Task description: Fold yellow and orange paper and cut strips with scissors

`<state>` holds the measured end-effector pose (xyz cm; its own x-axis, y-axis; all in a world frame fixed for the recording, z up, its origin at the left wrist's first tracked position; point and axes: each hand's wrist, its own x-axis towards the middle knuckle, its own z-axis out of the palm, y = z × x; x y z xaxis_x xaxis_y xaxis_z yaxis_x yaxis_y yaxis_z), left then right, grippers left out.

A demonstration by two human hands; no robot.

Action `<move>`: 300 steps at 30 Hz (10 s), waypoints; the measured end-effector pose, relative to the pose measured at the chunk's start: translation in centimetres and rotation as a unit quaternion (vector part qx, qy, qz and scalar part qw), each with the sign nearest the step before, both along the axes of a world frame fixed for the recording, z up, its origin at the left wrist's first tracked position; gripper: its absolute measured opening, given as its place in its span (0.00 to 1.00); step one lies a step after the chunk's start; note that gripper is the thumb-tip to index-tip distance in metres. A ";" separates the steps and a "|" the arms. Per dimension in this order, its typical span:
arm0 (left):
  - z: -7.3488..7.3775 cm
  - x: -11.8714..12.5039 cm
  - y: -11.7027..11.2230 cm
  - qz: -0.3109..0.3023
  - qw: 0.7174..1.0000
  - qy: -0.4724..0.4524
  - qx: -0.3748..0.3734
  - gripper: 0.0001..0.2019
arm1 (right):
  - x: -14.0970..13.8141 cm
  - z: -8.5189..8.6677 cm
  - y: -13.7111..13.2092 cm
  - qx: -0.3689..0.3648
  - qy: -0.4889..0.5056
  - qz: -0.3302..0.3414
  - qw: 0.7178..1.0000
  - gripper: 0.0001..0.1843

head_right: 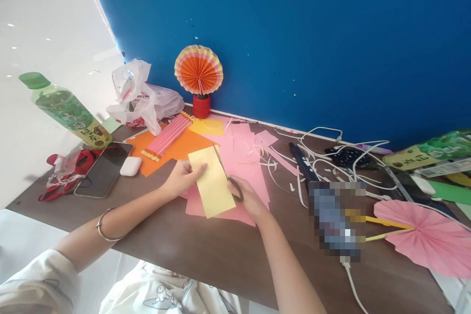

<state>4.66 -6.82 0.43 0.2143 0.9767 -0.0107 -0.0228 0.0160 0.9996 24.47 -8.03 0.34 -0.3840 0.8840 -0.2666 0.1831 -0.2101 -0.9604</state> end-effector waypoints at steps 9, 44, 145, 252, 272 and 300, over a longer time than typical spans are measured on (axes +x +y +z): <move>-0.2 -0.1 0.1 -0.002 1.000 -0.004 0.005 0.19 | 0.1 -0.2 0.0 0.005 -0.006 -0.017 1.000 0.24; -1.2 -6.3 6.3 0.192 0.961 -0.126 -0.155 0.14 | 7.5 -0.2 2.1 0.127 -0.269 -0.422 0.856 0.20; -1.9 -5.8 4.5 0.022 0.805 0.532 0.260 0.15 | 7.6 -2.7 3.3 0.397 -0.361 -0.438 0.721 0.12; -2.4 -4.7 3.5 -0.101 0.908 0.329 0.240 0.11 | 1.1 -2.5 2.0 0.337 -0.279 -0.061 0.897 0.11; -2.1 -3.8 3.2 -0.067 0.899 0.357 0.244 0.09 | 0.6 -2.9 2.3 0.278 -0.290 -0.105 0.910 0.13; -2.4 -3.9 3.5 -0.044 0.946 0.299 0.118 0.10 | 0.5 -2.7 2.2 0.276 -0.293 -0.102 0.910 0.13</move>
